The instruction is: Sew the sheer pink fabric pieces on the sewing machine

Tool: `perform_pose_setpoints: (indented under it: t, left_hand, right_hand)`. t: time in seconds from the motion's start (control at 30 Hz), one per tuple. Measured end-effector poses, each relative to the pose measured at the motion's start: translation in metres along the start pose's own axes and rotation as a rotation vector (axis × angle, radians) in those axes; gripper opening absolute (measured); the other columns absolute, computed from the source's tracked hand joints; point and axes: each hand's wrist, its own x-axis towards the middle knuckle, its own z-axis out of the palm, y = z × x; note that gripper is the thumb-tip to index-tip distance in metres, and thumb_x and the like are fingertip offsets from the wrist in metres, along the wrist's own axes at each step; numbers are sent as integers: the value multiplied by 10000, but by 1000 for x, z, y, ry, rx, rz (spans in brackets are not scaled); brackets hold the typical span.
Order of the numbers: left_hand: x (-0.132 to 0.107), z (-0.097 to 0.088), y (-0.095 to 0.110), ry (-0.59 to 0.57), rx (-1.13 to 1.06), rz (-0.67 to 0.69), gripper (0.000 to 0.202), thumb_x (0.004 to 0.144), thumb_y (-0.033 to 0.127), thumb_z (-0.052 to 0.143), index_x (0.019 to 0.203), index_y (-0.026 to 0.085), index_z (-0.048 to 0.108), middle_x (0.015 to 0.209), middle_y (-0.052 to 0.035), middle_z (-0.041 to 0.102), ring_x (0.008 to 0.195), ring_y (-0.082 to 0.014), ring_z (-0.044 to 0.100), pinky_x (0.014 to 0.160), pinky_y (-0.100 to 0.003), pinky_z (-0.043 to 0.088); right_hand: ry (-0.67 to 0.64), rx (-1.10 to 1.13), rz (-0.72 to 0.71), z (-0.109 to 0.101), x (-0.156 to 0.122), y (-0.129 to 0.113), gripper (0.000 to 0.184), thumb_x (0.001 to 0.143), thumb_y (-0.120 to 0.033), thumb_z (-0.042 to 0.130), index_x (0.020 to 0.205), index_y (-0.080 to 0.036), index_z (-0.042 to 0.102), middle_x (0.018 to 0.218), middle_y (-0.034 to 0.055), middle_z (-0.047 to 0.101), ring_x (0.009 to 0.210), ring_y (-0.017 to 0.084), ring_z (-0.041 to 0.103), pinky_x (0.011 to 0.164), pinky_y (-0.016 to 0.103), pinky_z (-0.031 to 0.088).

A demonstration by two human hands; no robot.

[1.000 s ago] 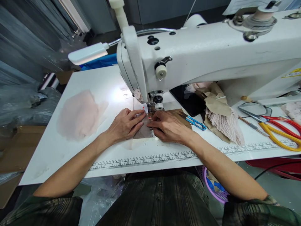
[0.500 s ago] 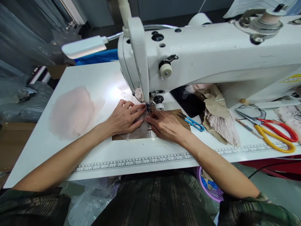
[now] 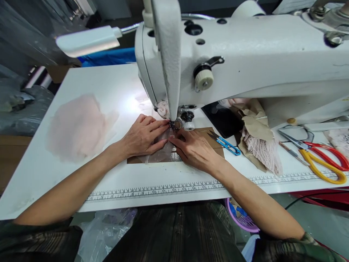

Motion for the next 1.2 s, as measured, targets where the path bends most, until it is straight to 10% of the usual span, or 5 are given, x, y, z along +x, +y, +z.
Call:
perform_pose_setpoints:
  t: [1.2]
  left_hand:
    - [-1, 1, 12, 102, 35, -38, 384, 934, 400, 476, 1194, 161, 627, 1306, -102, 611, 961, -275, 563, 869, -491, 385]
  right_hand:
    - [71, 43, 88, 5, -2, -3, 290, 913, -193, 511, 1134, -207, 698, 1049, 115, 567, 888, 218, 581, 762, 358, 536]
